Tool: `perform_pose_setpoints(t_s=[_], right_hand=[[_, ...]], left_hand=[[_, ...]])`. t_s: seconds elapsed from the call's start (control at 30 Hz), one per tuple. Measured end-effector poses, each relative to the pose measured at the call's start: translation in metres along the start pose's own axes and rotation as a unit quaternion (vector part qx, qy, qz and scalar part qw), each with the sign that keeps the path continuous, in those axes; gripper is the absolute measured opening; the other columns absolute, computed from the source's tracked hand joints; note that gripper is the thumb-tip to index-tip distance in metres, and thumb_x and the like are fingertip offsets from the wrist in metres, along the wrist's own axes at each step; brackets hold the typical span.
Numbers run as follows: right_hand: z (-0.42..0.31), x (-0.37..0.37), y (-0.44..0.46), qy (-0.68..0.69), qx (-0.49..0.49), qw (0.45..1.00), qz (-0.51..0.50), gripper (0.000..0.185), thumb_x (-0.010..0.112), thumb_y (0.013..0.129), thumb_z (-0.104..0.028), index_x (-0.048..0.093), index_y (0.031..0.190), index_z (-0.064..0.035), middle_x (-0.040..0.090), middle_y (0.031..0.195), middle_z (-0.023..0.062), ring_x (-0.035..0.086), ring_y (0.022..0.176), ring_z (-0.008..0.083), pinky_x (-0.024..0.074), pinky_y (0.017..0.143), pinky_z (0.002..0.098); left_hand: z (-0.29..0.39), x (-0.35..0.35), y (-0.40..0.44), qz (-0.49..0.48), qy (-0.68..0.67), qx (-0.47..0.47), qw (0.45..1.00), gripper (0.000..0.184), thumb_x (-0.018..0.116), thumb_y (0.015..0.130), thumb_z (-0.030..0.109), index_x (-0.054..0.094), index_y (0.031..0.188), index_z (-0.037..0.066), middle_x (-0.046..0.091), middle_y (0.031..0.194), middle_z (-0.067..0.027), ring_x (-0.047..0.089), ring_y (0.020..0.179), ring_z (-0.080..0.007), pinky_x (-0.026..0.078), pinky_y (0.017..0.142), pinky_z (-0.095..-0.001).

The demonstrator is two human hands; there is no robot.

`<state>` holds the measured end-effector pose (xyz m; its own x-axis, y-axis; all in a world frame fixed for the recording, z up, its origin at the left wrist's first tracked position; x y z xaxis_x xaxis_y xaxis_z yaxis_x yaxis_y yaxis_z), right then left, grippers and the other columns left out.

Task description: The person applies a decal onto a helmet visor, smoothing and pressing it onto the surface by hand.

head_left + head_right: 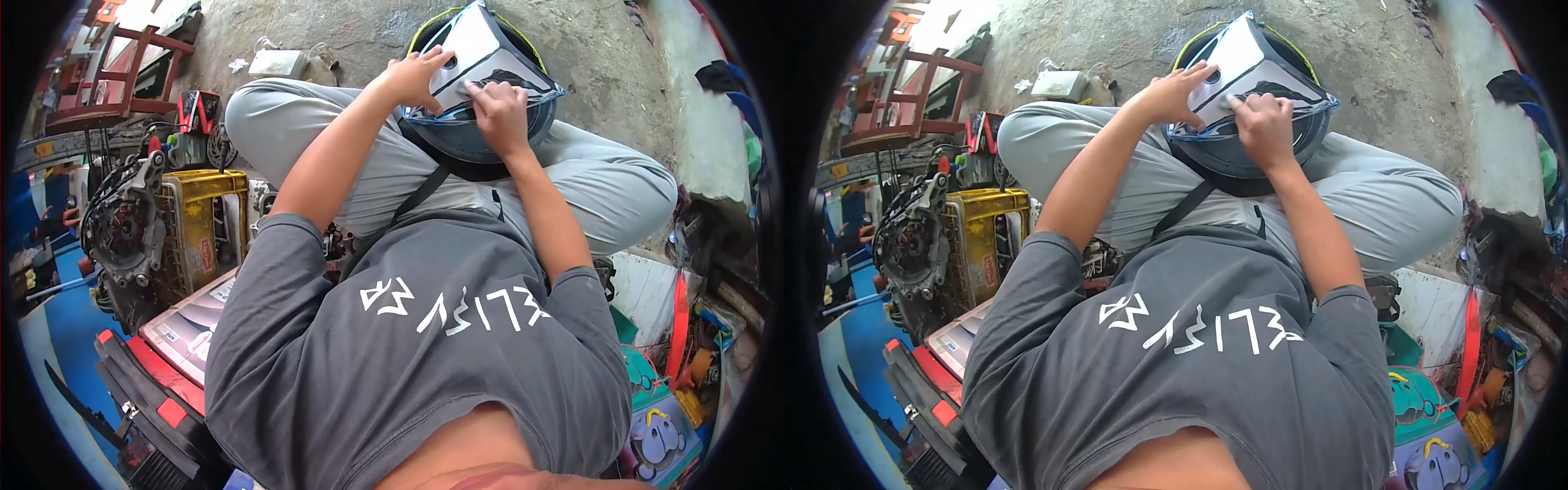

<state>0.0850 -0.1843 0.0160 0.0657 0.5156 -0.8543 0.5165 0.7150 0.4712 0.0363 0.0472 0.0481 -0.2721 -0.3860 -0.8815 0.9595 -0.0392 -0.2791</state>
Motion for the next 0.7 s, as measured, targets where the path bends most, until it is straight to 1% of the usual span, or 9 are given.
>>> perform_pose_setpoints(t_s=[0.1,0.2,0.27,0.33,0.43,0.53,0.6,0.67,0.7], right_hand=[[0.027,-0.002,0.014,-0.019,0.068,0.995,0.063,0.024,0.070,0.095,-0.016,0.078,0.118,-0.0192,0.065,0.087,0.0015,0.065,0.089,0.0243,0.0458,0.088,0.0463],[0.020,0.005,0.009,-0.034,0.059,0.998,0.005,0.025,0.069,0.095,-0.016,0.078,0.119,-0.0165,0.066,0.088,0.0023,0.065,0.090,0.0243,0.0457,0.087,0.0462],[-0.001,0.006,0.001,0.015,-0.023,1.000,-0.013,0.024,0.068,0.096,-0.016,0.078,0.119,-0.0160,0.066,0.088,0.0022,0.065,0.091,0.0243,0.0453,0.087,0.0468],[-0.002,0.003,0.004,0.011,-0.033,0.999,0.014,0.024,0.069,0.096,-0.017,0.078,0.118,-0.0176,0.066,0.088,0.0023,0.065,0.093,0.0242,0.0453,0.087,0.0465],[0.031,0.001,0.013,-0.048,0.077,0.995,0.052,0.022,0.066,0.098,-0.017,0.076,0.117,-0.0185,0.066,0.091,0.0038,0.066,0.088,0.0261,0.0457,0.085,0.0465],[0.025,-0.001,0.010,-0.079,0.091,0.992,0.023,0.022,0.063,0.100,-0.018,0.075,0.118,-0.0194,0.065,0.090,0.0039,0.065,0.088,0.0263,0.0452,0.083,0.0472],[0.000,0.003,0.002,-0.054,0.015,0.997,-0.043,0.025,0.063,0.098,-0.018,0.074,0.121,-0.0210,0.064,0.092,0.0032,0.064,0.092,0.0243,0.0437,0.088,0.0490],[-0.012,0.009,-0.003,-0.012,-0.030,0.999,-0.001,0.026,0.063,0.097,-0.017,0.074,0.120,-0.0207,0.064,0.093,0.0028,0.064,0.093,0.0237,0.0434,0.090,0.0490],[-0.006,0.003,0.001,-0.023,-0.007,0.999,-0.023,0.027,0.064,0.096,-0.017,0.075,0.120,-0.0208,0.064,0.094,0.0029,0.065,0.095,0.0236,0.0436,0.091,0.0487]], left_hand=[[0.000,-0.001,-0.002,-0.001,0.000,-0.005,1.000,0.128,0.097,0.064,0.038,0.028,0.172,0.027,0.030,0.178,-0.0103,0.037,0.159,-0.0347,0.037,0.120,-0.0644],[0.002,-0.002,-0.003,-0.006,-0.002,-0.010,1.000,0.129,0.098,0.064,0.038,0.028,0.172,0.027,0.030,0.178,-0.0103,0.037,0.159,-0.0356,0.037,0.120,-0.0645],[-0.001,0.000,-0.002,-0.003,0.000,-0.005,1.000,0.130,0.098,0.063,0.039,0.027,0.172,0.027,0.029,0.178,-0.0102,0.036,0.159,-0.0364,0.037,0.120,-0.0649],[-0.001,0.000,0.001,-0.003,0.001,0.000,1.000,0.131,0.098,0.063,0.039,0.027,0.172,0.027,0.029,0.178,-0.0101,0.036,0.159,-0.0368,0.037,0.119,-0.0653],[-0.002,0.000,0.000,-0.008,-0.017,-0.001,1.000,0.131,0.098,0.063,0.039,0.027,0.172,0.027,0.028,0.179,-0.0099,0.033,0.160,-0.0405,0.036,0.120,-0.0678],[0.002,-0.003,0.000,-0.014,0.003,-0.008,1.000,0.131,0.098,0.063,0.039,0.027,0.172,0.027,0.027,0.179,-0.0101,0.028,0.161,-0.0460,0.033,0.121,-0.0703],[0.003,-0.002,0.001,-0.014,0.007,-0.007,1.000,0.132,0.098,0.062,0.040,0.027,0.172,0.027,0.027,0.179,-0.0099,0.023,0.161,-0.0515,0.030,0.122,-0.0721],[0.004,-0.002,-0.001,-0.010,0.012,-0.011,1.000,0.132,0.099,0.062,0.040,0.027,0.172,0.027,0.027,0.179,-0.0097,0.021,0.162,-0.0521,0.030,0.122,-0.0727],[-0.001,0.001,0.001,-0.003,-0.001,0.000,1.000,0.132,0.099,0.061,0.040,0.027,0.172,0.027,0.028,0.179,-0.0096,0.019,0.162,-0.0527,0.030,0.121,-0.0732]])
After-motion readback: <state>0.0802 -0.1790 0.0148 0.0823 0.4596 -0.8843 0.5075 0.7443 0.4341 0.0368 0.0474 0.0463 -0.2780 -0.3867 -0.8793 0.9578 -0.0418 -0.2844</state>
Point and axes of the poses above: each hand's wrist, its own y-axis towards the middle knuckle, its own x-axis out of the palm, z = x × y, the point moved 1 cm from there along y, towards the middle knuckle
